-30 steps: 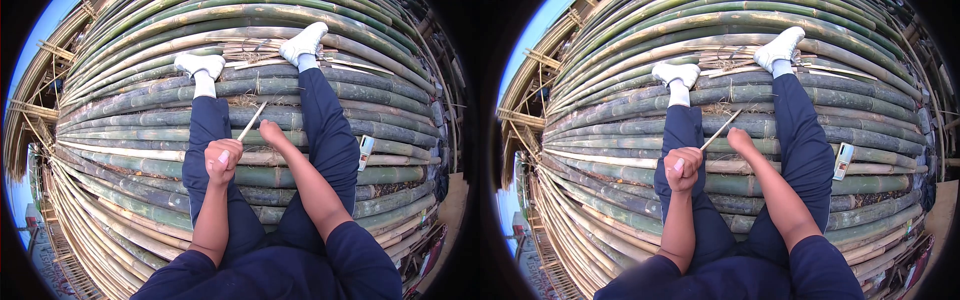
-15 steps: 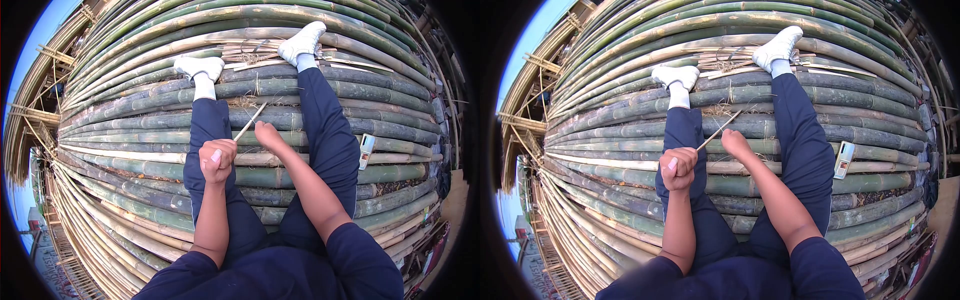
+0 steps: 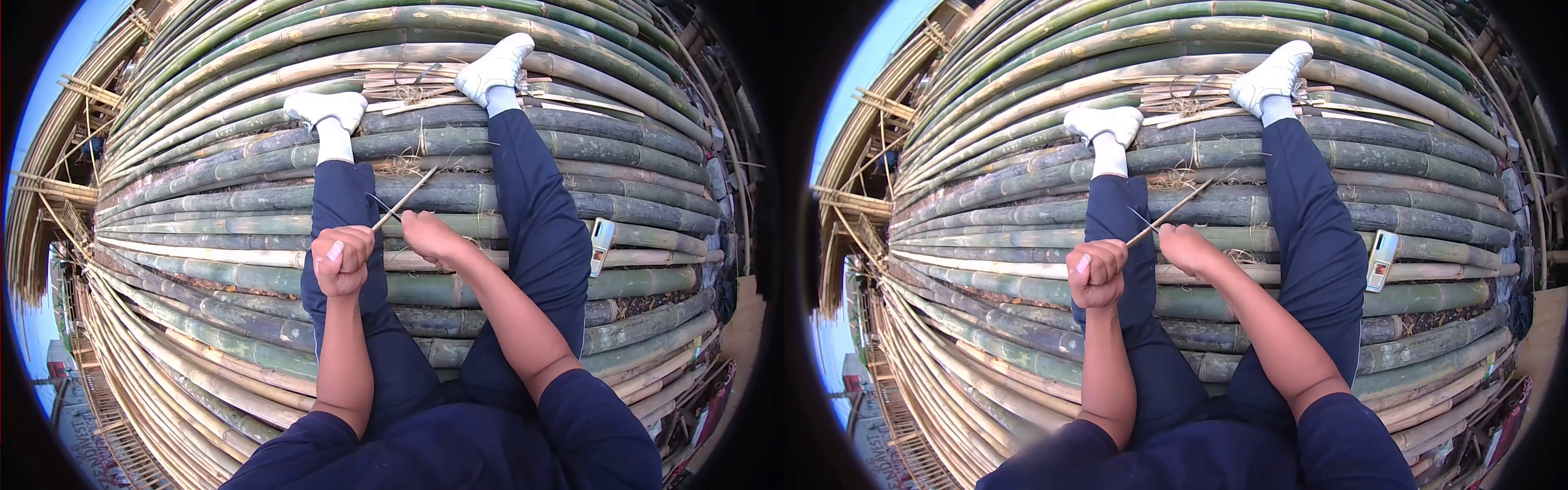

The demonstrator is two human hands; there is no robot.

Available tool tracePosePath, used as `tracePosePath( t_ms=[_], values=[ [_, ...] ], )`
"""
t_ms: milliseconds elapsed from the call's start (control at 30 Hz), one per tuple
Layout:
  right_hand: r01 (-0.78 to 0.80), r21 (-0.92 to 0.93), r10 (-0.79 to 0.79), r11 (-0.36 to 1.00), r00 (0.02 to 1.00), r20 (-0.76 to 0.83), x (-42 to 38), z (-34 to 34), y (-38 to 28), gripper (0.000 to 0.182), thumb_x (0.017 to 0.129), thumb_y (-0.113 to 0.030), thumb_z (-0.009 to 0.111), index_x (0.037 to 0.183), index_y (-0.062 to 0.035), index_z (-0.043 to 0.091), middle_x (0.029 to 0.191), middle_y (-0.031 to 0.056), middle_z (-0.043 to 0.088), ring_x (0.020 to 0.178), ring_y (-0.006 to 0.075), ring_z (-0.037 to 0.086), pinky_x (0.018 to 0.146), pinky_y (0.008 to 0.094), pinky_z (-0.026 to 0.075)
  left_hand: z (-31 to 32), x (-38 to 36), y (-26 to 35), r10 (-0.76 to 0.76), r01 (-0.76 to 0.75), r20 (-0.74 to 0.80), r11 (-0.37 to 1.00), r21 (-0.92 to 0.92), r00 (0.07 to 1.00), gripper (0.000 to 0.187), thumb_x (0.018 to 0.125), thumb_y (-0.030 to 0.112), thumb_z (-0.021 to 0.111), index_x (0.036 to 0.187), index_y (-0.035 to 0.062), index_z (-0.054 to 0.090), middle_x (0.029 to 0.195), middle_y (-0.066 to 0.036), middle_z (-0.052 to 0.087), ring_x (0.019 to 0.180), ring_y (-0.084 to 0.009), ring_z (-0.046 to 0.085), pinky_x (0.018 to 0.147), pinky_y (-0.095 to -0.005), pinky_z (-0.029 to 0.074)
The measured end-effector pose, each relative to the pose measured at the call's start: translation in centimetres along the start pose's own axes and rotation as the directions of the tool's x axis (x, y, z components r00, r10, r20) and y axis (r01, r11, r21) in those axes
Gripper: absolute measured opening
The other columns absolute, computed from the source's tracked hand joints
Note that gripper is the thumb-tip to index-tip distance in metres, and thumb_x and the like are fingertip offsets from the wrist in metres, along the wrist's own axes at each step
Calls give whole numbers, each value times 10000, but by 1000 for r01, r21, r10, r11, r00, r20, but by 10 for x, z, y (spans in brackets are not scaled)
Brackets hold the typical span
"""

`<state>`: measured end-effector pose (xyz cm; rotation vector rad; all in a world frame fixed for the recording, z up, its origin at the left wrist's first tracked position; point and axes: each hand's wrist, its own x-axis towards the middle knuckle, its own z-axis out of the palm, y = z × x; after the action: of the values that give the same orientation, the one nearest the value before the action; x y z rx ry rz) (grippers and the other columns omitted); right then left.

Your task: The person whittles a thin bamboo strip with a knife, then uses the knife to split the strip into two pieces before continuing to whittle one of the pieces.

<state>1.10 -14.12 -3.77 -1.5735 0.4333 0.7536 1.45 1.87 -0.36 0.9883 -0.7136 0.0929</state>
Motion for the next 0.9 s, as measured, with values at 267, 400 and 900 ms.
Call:
tracePosePath(
  t_ms=[267,400,900],
  values=[
    [183,-432,-293,883,934,-203,24,4,9,564,953,-334,319,962,93,687,957,336,672,961,452,663,928,489,488,14,-5,0,-7,6,18,998,60,1000,479,843,200,468,456,79,213,402,-32,254,337,-178,216,435,-331,229],
    [59,-359,-151,932,961,-234,39,0,8,588,962,-370,310,1036,60,705,1037,319,674,1066,442,648,982,487,479,17,-10,-2,-34,31,46,997,66,998,473,833,198,474,451,73,225,403,-36,261,339,-184,233,434,-332,241],
    [113,-338,-255,934,875,-412,49,-7,37,555,960,-346,327,994,57,707,1004,342,662,1020,496,634,957,517,481,31,-11,-4,-84,77,102,995,71,991,453,829,185,479,450,76,255,402,-42,281,346,-194,267,433,-344,254]
  ],
)
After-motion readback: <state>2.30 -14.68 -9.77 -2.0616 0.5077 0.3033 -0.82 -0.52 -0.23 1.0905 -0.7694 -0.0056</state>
